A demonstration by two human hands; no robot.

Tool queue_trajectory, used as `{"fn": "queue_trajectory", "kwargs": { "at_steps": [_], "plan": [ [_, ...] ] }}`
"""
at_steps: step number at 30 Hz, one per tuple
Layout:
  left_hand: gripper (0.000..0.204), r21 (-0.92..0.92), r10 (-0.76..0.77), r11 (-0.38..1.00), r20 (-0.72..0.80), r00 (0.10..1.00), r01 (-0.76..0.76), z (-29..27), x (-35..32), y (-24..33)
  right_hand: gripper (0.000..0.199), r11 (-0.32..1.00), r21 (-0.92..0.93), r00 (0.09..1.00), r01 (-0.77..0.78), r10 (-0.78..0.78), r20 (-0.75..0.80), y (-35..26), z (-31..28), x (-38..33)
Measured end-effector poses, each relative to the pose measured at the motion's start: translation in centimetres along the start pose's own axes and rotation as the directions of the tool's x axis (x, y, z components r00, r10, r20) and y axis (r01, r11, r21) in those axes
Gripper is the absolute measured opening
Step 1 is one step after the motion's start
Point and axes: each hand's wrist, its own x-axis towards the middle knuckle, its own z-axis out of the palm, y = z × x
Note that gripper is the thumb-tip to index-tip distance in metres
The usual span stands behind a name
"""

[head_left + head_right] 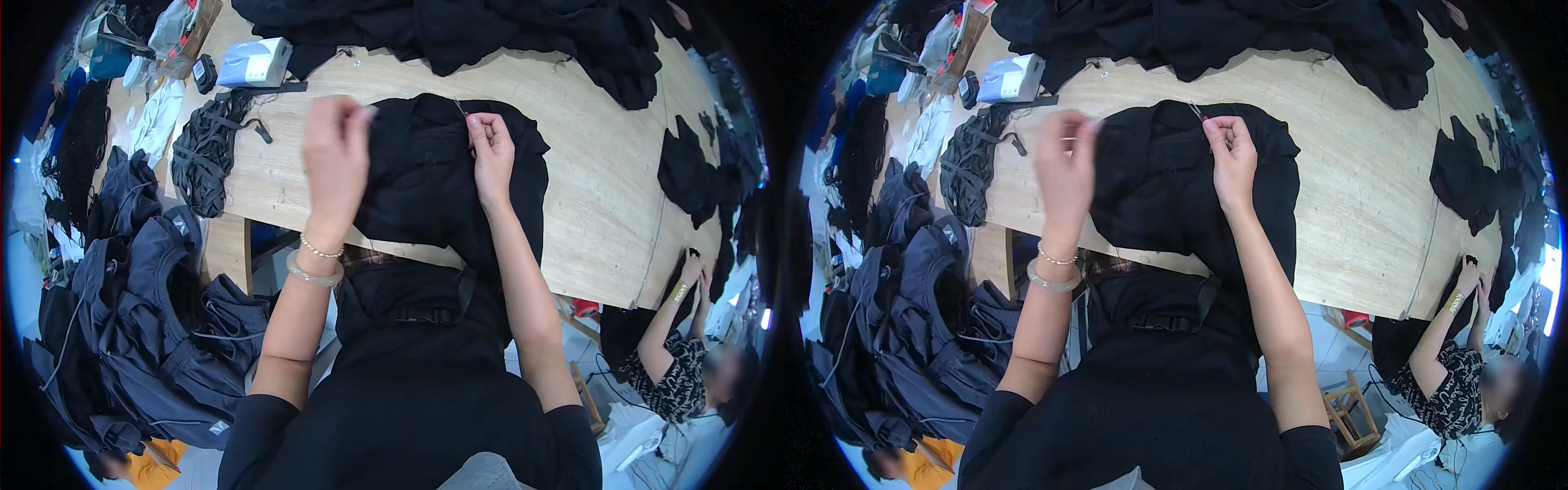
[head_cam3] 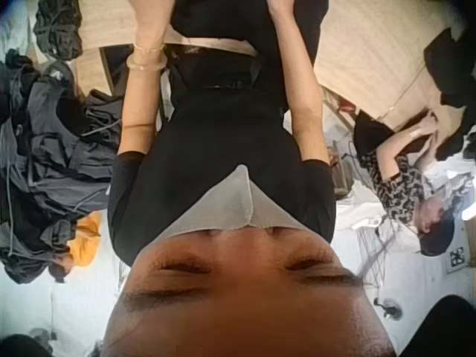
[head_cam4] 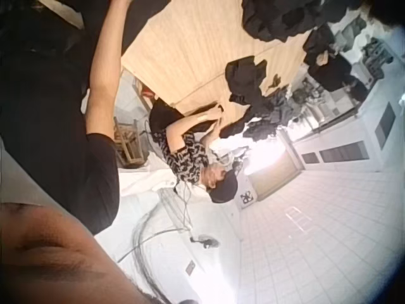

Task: The person uses a pair of small scissors to trim loose threads and excess fabric from a black garment. They hold the fabric with their left hand and carefully snip away small protrusions, occasionally adjusting the material to access different areas.

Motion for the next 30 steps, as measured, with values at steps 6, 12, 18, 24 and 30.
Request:
{"fn": "queue_trajectory", "kwargs": {
  "at_steps": [6,12,18,24,30],
  "plan": [
    [0.015,0.076,0.097,0.989,0.338,0.936,-0.130,5.6,-2.8,-1.9,0.020,1.000,0.005,1.000,0.012,-0.012,0.026,-0.1,0.2,0.0],
    [0.010,0.108,-0.059,0.994,0.501,0.863,0.006,4.0,-1.4,-2.0,0.019,1.000,0.025,0.999,-0.012,0.011,0.040,-0.1,-0.1,0.2],
    [0.010,0.151,0.133,0.960,0.490,0.861,-0.234,3.6,-0.9,-2.7,0.020,0.997,-0.015,0.985,-0.074,0.076,0.156,-3.0,-1.2,0.3],
    [0.010,0.126,0.059,0.982,0.506,0.861,-0.141,3.7,-1.2,-1.8,0.022,0.990,-0.139,0.977,-0.014,0.043,0.208,-4.8,-2.2,0.7],
    [0.012,0.094,0.064,0.988,0.490,0.869,-0.126,4.5,-1.3,-2.0,0.022,0.986,-0.153,0.979,-0.058,0.087,0.187,-4.8,-2.4,0.7]
  ]
}}
